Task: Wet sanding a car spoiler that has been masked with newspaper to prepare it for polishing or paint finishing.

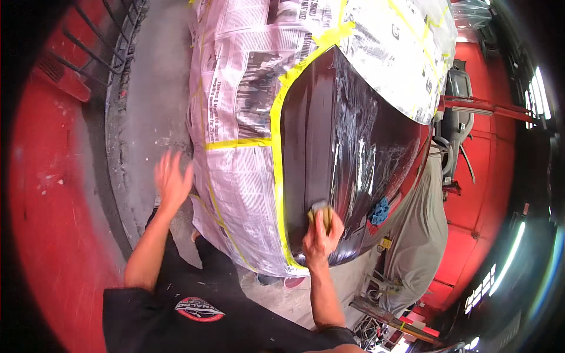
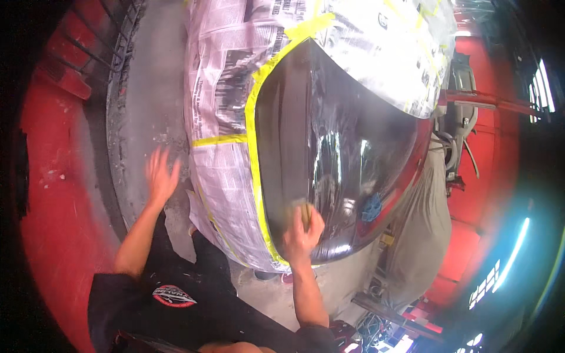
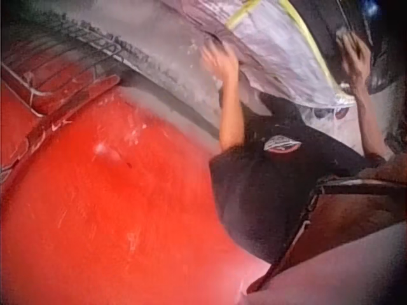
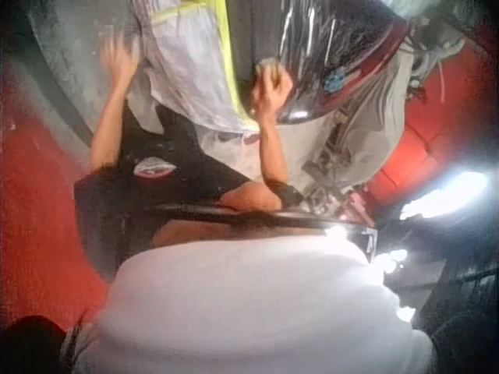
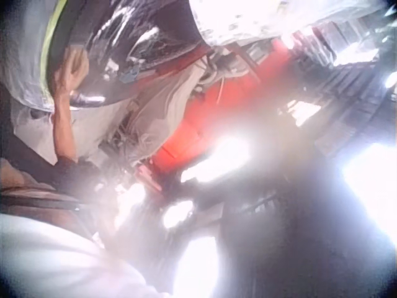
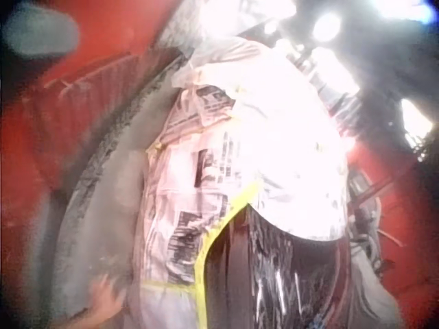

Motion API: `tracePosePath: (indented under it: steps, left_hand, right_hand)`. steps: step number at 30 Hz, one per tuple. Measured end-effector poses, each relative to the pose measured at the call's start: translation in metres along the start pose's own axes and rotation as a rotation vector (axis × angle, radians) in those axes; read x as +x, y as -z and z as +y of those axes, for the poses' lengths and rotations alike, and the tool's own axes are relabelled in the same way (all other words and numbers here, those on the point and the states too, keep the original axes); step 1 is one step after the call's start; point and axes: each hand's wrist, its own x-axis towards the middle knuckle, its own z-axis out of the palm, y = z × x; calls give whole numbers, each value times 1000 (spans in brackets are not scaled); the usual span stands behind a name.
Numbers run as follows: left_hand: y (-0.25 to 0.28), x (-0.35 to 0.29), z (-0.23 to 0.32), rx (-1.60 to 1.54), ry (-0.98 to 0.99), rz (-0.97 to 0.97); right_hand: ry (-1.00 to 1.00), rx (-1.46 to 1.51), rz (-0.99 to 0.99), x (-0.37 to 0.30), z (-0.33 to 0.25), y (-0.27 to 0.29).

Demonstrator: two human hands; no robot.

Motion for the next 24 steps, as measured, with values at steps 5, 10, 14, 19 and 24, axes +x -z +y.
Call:
tracePosePath:
  steps: [5,10,14,19,24]
  left_hand:
    - [-43,-167,-158,533,541,-1446]
    - [-84,-204,-177,700,809,-1330]
    - [-74,-170,-163,599,822,-1410]
    - [-66,-181,-165,651,667,-1178]
    - [-88,-171,-141,554,624,-1156]
  right_hand:
    - [79,71,112,126,-28,-47]
    - [115,126,223,239,-49,-77]
    - [45,31,46,205,-46,-51]
    - [-56,2,95,65,-39,-28]
    - [112,47,172,252,-28,-70]
